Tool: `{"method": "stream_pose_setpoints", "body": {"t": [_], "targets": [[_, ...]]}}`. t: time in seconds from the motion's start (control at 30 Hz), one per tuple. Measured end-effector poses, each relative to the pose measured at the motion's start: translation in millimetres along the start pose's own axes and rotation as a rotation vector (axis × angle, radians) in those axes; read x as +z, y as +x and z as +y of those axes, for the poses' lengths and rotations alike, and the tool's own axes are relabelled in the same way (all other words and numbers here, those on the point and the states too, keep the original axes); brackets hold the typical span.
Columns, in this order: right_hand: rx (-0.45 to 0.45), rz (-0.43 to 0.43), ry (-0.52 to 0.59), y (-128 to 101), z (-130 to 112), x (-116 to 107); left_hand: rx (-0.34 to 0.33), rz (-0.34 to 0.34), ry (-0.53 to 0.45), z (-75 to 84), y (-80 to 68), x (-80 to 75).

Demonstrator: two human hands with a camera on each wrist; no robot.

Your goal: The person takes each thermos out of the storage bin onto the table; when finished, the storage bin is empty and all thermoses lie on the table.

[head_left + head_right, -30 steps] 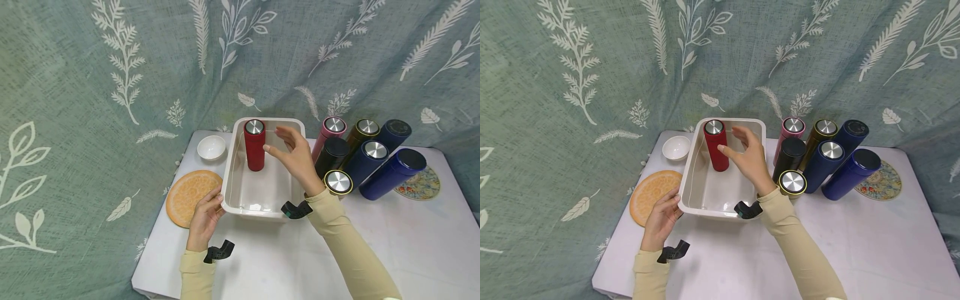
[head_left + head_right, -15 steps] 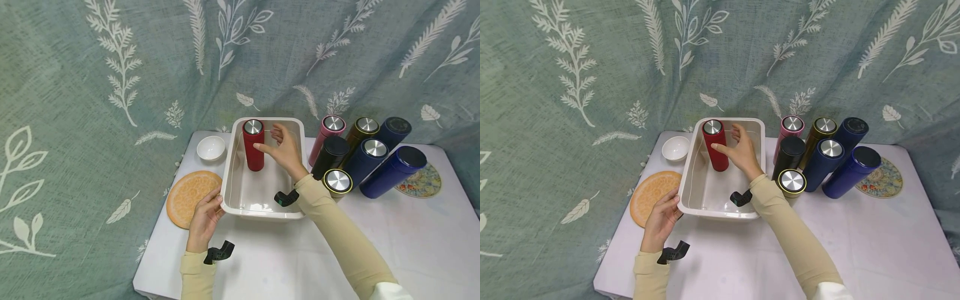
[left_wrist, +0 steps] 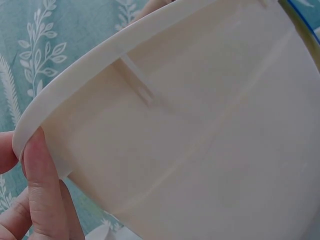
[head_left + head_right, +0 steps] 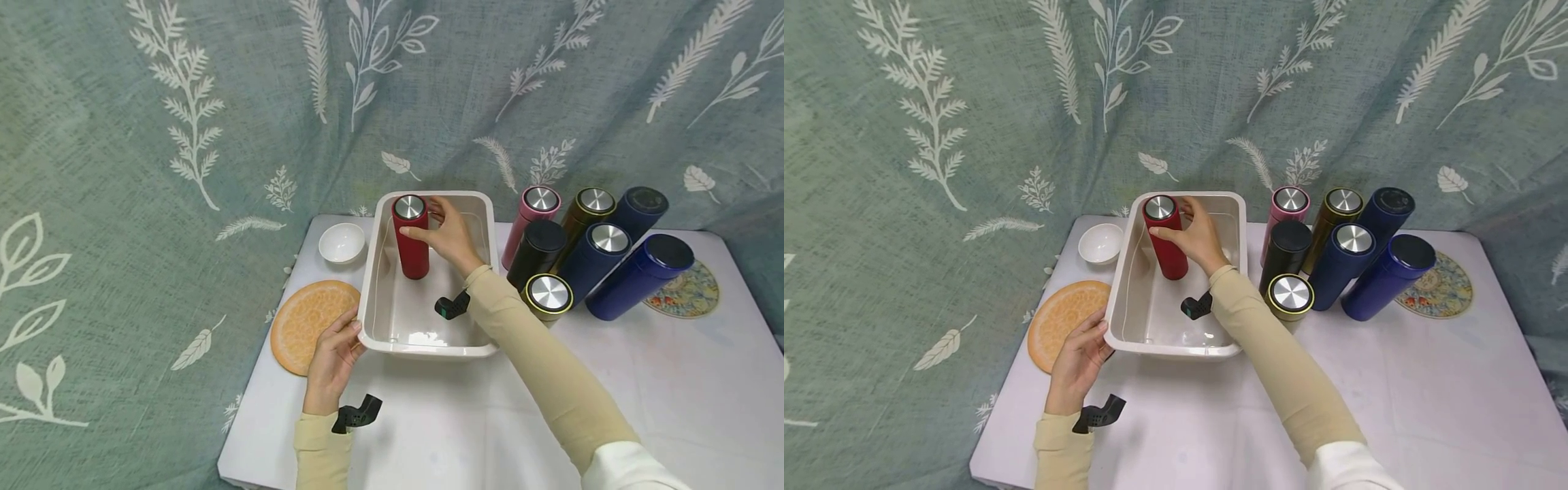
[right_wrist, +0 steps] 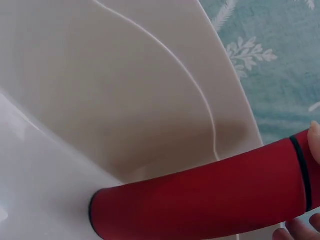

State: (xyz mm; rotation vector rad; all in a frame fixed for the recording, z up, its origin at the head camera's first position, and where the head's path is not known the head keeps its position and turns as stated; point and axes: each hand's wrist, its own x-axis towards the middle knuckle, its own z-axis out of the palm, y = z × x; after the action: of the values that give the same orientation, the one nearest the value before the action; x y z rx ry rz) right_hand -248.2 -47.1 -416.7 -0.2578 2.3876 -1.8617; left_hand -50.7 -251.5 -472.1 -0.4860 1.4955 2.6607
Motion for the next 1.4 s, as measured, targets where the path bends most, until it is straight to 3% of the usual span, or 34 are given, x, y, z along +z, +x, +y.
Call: {"method": "stream_pose_setpoints", "body": {"t": [0.63,1.4], "targets": [[0.017,-0.005,-0.028,4,6,13,0.002,-0.003,0.001,1.4,-1.3,1.4],[-0.056,0.003,-0.038,0,10,15,0.011,-0.012,-0.004,0.4,-1.7,-0.9]]}}
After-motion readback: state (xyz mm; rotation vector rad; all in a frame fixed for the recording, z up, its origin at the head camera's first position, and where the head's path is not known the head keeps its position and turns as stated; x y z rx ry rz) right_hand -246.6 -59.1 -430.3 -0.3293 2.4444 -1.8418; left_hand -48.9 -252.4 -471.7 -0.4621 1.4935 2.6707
